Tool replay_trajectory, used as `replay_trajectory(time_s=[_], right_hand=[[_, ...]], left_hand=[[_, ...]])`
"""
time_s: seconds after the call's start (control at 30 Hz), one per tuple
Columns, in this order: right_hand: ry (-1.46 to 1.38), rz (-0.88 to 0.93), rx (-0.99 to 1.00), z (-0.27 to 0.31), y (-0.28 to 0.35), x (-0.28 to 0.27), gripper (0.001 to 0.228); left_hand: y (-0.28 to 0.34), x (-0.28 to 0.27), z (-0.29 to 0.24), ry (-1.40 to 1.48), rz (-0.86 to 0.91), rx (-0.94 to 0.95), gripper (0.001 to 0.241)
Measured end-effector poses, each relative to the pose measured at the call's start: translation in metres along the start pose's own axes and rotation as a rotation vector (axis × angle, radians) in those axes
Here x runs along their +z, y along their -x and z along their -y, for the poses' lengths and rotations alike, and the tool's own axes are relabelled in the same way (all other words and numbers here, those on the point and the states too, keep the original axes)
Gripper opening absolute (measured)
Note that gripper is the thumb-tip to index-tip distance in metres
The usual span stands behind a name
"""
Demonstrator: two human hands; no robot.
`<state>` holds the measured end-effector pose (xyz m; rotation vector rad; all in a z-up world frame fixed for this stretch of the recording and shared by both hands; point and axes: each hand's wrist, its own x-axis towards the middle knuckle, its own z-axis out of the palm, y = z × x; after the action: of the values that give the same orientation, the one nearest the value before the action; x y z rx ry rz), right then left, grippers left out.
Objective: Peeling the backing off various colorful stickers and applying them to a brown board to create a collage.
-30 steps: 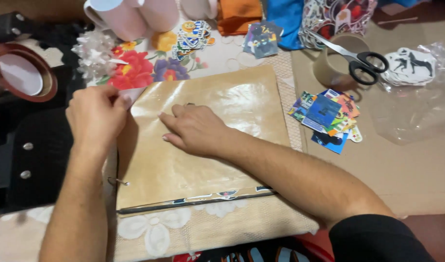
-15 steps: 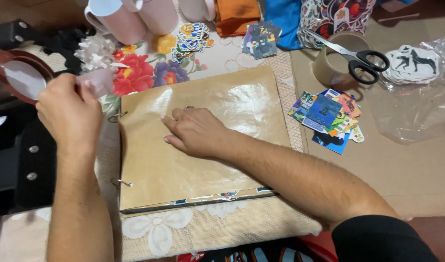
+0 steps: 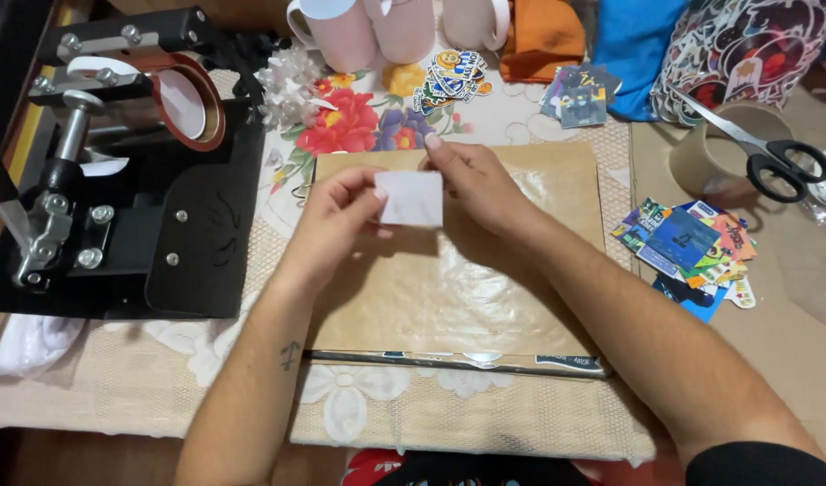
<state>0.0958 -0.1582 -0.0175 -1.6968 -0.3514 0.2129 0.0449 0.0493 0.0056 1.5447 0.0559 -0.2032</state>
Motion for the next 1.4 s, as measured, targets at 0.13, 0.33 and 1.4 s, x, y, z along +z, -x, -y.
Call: replay_trajectory(time_s=[0.13, 0.33, 1.4], right_hand=[[0.164, 0.146, -0.005, 0.024, 0.033, -0.017, 0.041], [0.293, 0.322, -0.005, 0.014, 0.055, -0.014, 0.038], [0.269, -0.017, -0.344, 0.002, 0.064, 0.0, 0.048]], left_hand=[[0.018, 0.022, 0.01, -0.2, 0.068, 0.153, 0.027], [0.035, 0.044, 0.026, -0.164, 0.011, 0.267, 0.029], [0.026, 0.042, 0.027, 0.388, 0.081, 0.049, 0.072]])
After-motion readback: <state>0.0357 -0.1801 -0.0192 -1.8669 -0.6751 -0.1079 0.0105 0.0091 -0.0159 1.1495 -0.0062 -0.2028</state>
